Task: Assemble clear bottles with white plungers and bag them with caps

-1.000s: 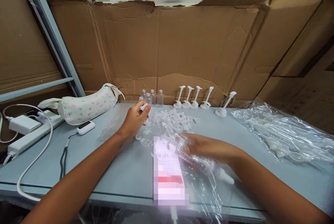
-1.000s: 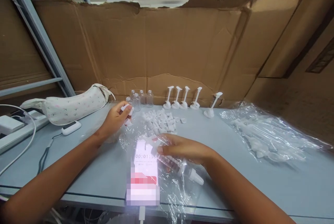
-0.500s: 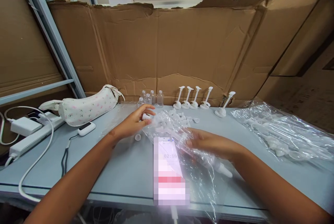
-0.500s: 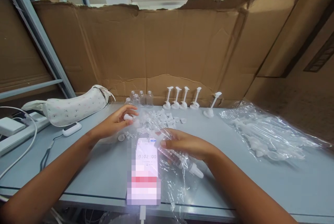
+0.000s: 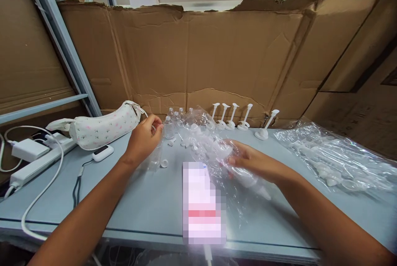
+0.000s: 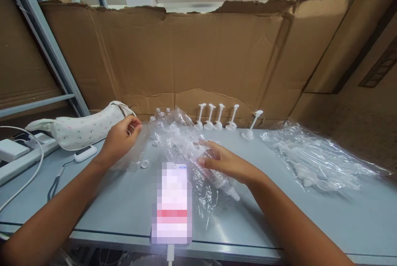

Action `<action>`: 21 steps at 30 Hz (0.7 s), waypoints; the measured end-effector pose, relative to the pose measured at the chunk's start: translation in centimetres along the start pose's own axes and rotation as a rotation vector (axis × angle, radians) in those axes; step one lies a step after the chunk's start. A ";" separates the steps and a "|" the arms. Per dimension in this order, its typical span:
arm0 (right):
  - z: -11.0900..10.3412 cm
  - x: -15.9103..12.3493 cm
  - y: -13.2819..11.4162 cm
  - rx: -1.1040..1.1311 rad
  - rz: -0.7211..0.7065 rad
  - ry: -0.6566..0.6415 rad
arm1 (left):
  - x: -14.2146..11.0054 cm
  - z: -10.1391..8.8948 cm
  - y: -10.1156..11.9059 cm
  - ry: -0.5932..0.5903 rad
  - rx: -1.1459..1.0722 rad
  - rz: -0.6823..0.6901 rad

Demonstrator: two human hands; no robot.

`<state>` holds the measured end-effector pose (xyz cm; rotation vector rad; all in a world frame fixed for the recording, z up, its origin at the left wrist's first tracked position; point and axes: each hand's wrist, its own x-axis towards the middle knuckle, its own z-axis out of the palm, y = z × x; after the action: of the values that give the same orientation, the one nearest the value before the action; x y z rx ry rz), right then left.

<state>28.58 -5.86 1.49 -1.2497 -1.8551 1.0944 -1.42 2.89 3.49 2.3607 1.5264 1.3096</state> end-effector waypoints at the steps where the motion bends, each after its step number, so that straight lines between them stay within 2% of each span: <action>1: -0.2 -0.1 -0.2 -0.016 -0.002 -0.007 | 0.0 -0.2 -0.2 -0.127 0.062 -0.026; 3: -0.4 -0.2 -0.4 0.004 0.011 -0.029 | -0.2 -0.4 -0.5 -0.409 0.142 -0.046; 5: -0.4 -0.3 -0.6 0.013 -0.005 -0.022 | -0.5 -0.3 -0.7 -0.641 0.184 -0.014; 8: -0.3 -0.3 -0.8 0.014 -0.007 -0.026 | -0.9 0.4 -0.9 -0.825 0.218 0.052; 11: -0.1 -0.3 -1.1 0.015 -0.015 -0.028 | -1.1 1.3 -0.9 -0.825 0.230 0.096; 18: 0.0 -0.2 -0.7 0.052 -0.038 0.000 | -1.4 4.2 -0.7 -0.586 0.154 0.230; 21: 0.1 0.0 -0.5 0.080 -0.011 0.030 | -1.3 5.2 -0.3 -0.545 0.115 0.265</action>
<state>28.25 -6.03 1.91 -1.2029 -1.7766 1.1267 1.61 4.08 -0.83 2.7464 1.1801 0.5254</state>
